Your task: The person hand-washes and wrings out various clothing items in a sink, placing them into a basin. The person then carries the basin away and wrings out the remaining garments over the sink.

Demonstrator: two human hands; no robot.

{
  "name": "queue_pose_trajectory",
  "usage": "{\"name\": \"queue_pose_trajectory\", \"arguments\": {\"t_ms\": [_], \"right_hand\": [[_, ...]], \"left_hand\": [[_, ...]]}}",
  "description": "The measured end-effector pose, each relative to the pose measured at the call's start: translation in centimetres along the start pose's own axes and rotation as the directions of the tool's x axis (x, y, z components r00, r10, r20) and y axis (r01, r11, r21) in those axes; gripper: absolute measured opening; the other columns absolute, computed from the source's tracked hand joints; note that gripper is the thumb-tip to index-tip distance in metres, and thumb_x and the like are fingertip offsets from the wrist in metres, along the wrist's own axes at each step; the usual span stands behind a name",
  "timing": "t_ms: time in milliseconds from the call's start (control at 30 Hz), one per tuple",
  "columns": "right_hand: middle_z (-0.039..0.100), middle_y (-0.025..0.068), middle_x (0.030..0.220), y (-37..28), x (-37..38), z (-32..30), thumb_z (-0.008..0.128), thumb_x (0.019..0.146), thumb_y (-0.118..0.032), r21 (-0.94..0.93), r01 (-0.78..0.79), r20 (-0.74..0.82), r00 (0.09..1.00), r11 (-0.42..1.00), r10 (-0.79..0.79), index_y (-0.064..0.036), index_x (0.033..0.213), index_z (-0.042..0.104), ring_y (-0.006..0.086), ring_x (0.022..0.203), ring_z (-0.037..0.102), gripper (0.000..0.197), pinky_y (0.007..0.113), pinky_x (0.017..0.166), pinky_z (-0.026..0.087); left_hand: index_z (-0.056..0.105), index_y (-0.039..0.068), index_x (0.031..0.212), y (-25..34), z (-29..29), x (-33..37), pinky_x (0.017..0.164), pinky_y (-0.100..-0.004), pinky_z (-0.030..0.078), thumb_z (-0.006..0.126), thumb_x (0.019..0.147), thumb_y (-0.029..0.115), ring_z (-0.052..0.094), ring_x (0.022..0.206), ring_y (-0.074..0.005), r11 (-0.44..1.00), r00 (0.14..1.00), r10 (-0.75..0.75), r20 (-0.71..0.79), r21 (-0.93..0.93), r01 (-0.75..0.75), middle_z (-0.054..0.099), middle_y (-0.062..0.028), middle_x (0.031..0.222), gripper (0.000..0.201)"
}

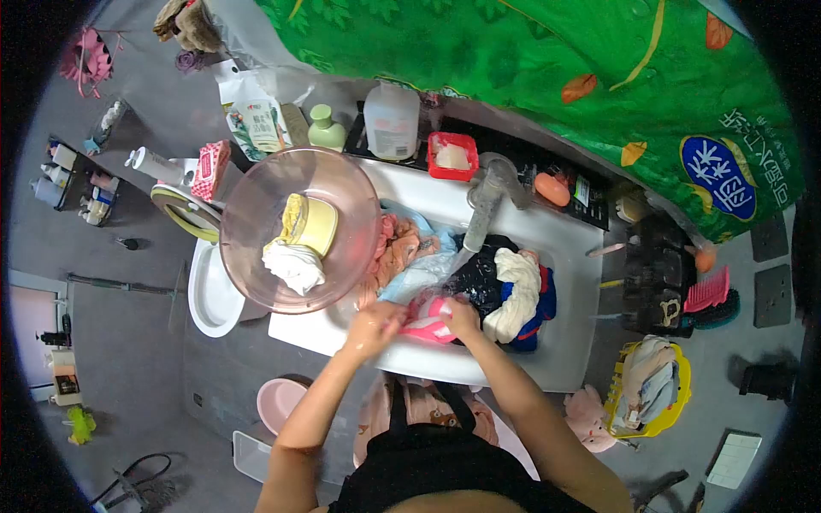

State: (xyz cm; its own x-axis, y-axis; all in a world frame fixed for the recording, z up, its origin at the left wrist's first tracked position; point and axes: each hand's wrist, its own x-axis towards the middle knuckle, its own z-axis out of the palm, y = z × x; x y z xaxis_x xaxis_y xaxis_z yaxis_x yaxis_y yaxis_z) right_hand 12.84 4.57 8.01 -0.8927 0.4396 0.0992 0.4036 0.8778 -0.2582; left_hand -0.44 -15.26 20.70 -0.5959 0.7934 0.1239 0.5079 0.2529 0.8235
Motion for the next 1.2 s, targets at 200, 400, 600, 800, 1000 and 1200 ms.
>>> {"name": "queue_pose_trajectory", "arguments": {"t_ms": [200,400,600,800,1000,1200], "right_hand": [[0.056,0.0168,0.099,1.7,1.9,-1.0,0.059,0.074,-0.012,0.568,-0.409,-0.047,0.850,0.715,0.524,-0.0059,0.102,0.053,0.0343,0.091,0.054,0.029,0.039,0.076,0.044],[0.049,0.0203,0.115,0.5,2.4,2.7,0.049,0.080,-0.040,0.192,-0.294,0.155,0.951,0.936,0.267,-0.0067,0.120,0.042,0.0366,0.104,0.048,0.052,0.044,0.087,0.039],[0.052,0.0155,0.114,4.8,6.9,5.9,0.045,0.081,-0.037,-0.042,-0.349,0.538,0.782,0.936,0.316,-0.0074,0.111,0.051,0.0327,0.100,0.052,0.043,0.043,0.080,0.043],[0.059,0.0096,0.096,9.3,6.7,4.1,0.038,0.088,-0.034,0.599,-0.694,0.794,0.448,-0.400,0.410,-0.0036,0.100,0.057,0.0238,0.088,0.058,0.038,0.040,0.074,0.048],[0.059,0.0088,0.101,7.2,2.4,4.7,0.051,0.085,-0.037,0.741,-0.607,0.649,0.535,-0.288,0.541,-0.0045,0.109,0.053,0.0193,0.090,0.057,0.040,0.029,0.073,0.048],[0.057,0.0075,0.104,1.9,3.2,6.7,0.057,0.082,-0.030,0.827,-0.551,0.442,0.761,0.114,0.476,-0.0044,0.118,0.046,0.0172,0.090,0.055,0.045,0.030,0.078,0.044]], "left_hand": [[0.041,0.005,0.122,-6.7,13.2,1.4,0.089,-0.0391,0.039,0.052,0.075,0.013,0.048,0.105,-0.0344,0.982,0.962,0.116,0.248,0.115,-0.148,0.049,-0.0204,0.115,0.049],[0.038,0.005,0.126,-13.0,17.1,5.9,0.092,-0.0374,0.037,0.055,0.077,0.028,0.047,0.105,-0.0378,0.987,0.867,-0.161,0.471,0.053,0.155,0.052,-0.0205,0.113,0.057],[0.043,0.005,0.122,-15.5,17.3,6.4,0.094,-0.0374,0.036,0.051,0.078,0.033,0.048,0.104,-0.0373,0.954,0.636,-0.191,0.748,-0.012,0.301,0.053,-0.0219,0.110,0.052],[0.049,0.006,0.117,-13.2,17.3,5.8,0.095,-0.0374,0.035,0.046,0.080,0.037,0.049,0.104,-0.0367,0.939,0.877,-0.310,0.367,-0.023,0.342,0.054,-0.0232,0.107,0.049],[0.057,0.003,0.104,-14.8,20.0,6.0,0.081,-0.0404,0.044,0.047,0.080,0.044,0.058,0.089,-0.0357,0.722,0.721,-0.677,0.146,0.319,0.613,0.061,-0.0215,0.092,0.049],[0.055,-0.002,0.105,-13.4,21.9,4.8,0.083,-0.0403,0.043,0.050,0.075,0.042,0.056,0.093,-0.0366,0.665,0.711,-0.701,-0.058,0.308,0.681,0.058,-0.0251,0.098,0.053]]}}
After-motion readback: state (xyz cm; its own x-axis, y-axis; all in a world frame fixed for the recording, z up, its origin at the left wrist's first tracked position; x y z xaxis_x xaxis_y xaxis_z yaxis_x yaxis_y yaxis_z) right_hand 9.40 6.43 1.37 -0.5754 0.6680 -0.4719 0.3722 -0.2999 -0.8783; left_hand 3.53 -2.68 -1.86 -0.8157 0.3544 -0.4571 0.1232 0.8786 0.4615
